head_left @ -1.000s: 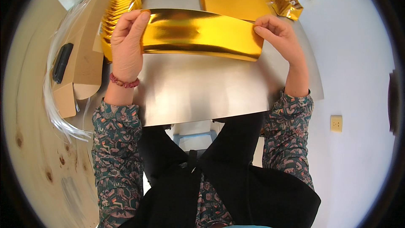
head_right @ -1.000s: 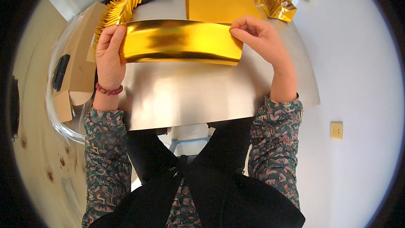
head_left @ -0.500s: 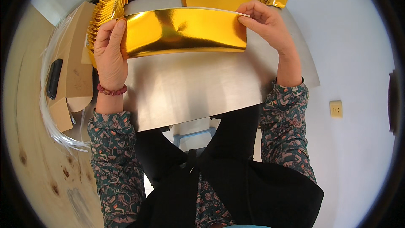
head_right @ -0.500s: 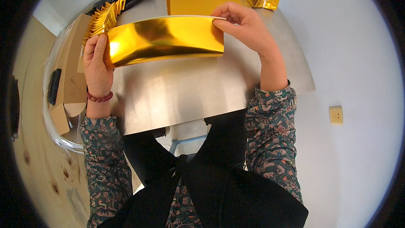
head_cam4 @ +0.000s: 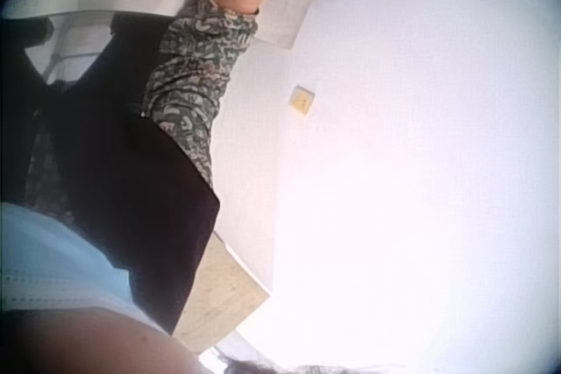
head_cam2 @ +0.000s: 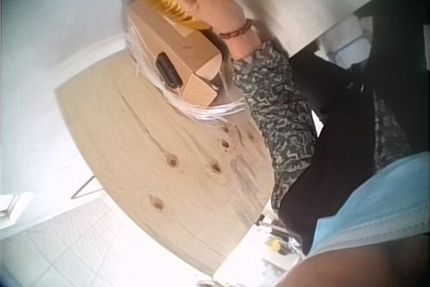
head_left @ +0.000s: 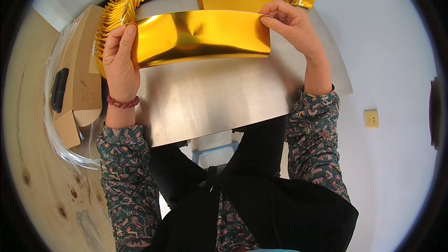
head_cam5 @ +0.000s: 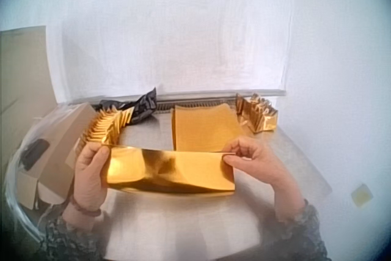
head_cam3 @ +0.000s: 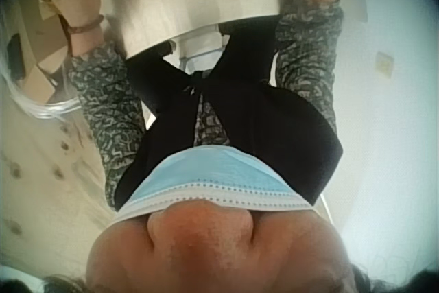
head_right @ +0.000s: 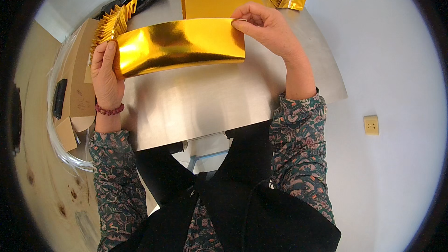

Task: The person folds a sheet of gold-colored paper by hand on a metal table. They fold the paper in half, then fold the sides inward, and finally fold the bottom corners to create a triangular shape. The finished piece is held up briefly.

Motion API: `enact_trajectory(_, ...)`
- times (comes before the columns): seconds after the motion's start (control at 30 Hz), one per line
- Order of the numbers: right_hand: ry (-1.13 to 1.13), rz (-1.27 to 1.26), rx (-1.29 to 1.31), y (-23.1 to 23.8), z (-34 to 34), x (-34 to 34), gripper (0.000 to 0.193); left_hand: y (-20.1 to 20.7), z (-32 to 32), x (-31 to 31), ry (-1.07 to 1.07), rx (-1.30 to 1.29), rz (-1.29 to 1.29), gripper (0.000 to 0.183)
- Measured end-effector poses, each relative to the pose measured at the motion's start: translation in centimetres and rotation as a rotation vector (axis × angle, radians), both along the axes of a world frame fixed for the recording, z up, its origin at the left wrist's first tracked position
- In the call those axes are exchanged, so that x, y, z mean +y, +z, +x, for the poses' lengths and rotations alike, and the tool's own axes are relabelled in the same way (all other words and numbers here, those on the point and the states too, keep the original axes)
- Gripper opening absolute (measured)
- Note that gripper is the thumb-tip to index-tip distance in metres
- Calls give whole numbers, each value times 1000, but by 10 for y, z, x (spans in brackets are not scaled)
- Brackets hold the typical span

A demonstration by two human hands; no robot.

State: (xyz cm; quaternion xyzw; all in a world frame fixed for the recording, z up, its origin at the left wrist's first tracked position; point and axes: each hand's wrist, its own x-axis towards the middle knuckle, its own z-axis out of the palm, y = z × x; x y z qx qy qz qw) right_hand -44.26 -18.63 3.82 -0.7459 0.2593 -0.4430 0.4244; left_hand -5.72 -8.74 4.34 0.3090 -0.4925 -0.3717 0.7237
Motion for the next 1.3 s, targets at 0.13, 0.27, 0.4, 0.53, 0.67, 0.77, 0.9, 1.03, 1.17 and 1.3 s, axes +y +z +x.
enact_trajectory(0.13, -25, -17, 27, -2, -1, -2, 12, 2, -1, 1, -9, -6, -6, 11)
enact_trajectory(0.27, 12, 9, 57, -1, -2, -3, 9, 1, -4, 1, 13, -22, -13, 9)
enact_trajectory(0.4, 3, 37, 36, 0, 0, -1, 5, 3, -8, 3, 6, -6, -39, 11)
enact_trajectory(0.53, 10, 56, 43, -2, -2, -6, 8, 4, -12, 2, -2, 8, -26, 12)
enact_trajectory(0.67, 7, 59, 46, -6, -5, -9, 8, 4, -13, 2, 1, 11, -19, 12)
enact_trajectory(0.77, 2, 64, 39, -7, -4, -9, 7, 5, -12, 2, -38, -18, -30, 11)
enact_trajectory(0.9, -15, 65, 70, -2, -4, -7, 8, 5, -17, 2, 46, -11, 24, 8)
enact_trajectory(1.03, -12, 182, 161, -4, -11, -6, 6, 2, -13, 2, 15, -152, 152, 5)
enact_trajectory(1.17, 40, 371, 322, -20, -16, -6, 4, -14, -8, 8, -42, -401, 447, 11)
enact_trajectory(1.3, -10, 366, 545, -33, -13, -6, 5, -30, -17, 18, 8, -746, 563, 20)
